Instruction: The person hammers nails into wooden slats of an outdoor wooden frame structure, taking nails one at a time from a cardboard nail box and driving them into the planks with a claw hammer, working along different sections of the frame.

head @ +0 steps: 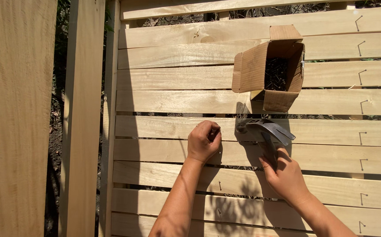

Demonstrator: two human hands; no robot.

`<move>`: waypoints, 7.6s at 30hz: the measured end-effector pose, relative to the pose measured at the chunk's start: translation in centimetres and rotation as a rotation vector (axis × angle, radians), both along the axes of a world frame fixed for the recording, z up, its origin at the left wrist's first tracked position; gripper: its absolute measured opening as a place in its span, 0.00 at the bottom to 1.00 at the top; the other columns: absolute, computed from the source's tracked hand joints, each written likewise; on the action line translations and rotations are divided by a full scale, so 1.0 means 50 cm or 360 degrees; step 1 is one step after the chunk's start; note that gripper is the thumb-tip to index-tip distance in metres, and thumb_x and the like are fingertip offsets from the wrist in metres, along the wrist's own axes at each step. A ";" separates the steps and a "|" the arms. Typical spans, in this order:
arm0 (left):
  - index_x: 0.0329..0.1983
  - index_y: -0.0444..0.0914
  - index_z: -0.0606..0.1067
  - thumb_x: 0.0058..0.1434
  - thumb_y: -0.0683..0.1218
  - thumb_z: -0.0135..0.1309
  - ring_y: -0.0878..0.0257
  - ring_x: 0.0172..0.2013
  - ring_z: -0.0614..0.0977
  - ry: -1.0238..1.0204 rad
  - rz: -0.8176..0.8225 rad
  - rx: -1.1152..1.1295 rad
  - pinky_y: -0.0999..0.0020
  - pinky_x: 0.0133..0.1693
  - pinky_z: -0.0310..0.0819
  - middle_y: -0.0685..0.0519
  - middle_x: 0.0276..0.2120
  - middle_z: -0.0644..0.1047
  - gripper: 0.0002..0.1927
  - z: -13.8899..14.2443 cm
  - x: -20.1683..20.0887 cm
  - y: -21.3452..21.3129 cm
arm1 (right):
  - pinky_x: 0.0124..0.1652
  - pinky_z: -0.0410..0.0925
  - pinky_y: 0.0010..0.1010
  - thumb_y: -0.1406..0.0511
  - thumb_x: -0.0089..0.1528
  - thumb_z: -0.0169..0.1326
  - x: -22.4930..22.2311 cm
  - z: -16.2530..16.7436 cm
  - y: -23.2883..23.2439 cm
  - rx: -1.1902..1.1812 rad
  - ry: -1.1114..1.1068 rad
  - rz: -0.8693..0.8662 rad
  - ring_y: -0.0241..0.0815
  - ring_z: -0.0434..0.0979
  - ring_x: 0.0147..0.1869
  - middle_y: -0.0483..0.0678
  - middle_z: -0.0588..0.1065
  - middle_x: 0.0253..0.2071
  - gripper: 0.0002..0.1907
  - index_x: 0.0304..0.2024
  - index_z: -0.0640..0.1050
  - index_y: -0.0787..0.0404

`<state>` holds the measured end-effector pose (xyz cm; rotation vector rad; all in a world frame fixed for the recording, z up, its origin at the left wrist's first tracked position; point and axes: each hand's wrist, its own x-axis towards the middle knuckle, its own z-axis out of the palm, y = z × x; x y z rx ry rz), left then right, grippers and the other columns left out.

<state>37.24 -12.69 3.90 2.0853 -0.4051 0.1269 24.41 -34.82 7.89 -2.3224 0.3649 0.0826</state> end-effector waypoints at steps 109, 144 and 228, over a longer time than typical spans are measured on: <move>0.47 0.44 0.83 0.63 0.41 0.51 0.50 0.50 0.83 0.0064 -0.0563 0.1512 0.58 0.48 0.80 0.48 0.50 0.81 0.14 0.155 0.316 -0.458 | 0.26 0.65 0.26 0.59 0.66 0.57 0.008 0.241 -0.138 0.0898 -0.0271 -0.0707 0.32 0.69 0.24 0.45 0.71 0.24 0.15 0.36 0.75 0.66; 0.34 0.43 0.83 0.52 0.37 0.58 0.61 0.34 0.83 0.0137 0.0181 0.0015 0.68 0.38 0.78 0.56 0.30 0.83 0.10 -0.027 0.160 -0.052 | 0.30 0.67 0.30 0.66 0.59 0.59 0.029 0.107 -0.041 0.0414 -0.0070 -0.0114 0.38 0.70 0.25 0.48 0.75 0.23 0.09 0.41 0.78 0.62; 0.76 0.47 0.58 0.68 0.56 0.42 0.55 0.75 0.54 0.0098 0.0086 0.1102 0.45 0.71 0.42 0.57 0.76 0.56 0.33 -0.048 0.056 0.044 | 0.33 0.74 0.48 0.62 0.63 0.58 0.154 0.130 0.068 -0.0366 -0.0419 0.0180 0.63 0.82 0.34 0.63 0.79 0.33 0.16 0.46 0.72 0.65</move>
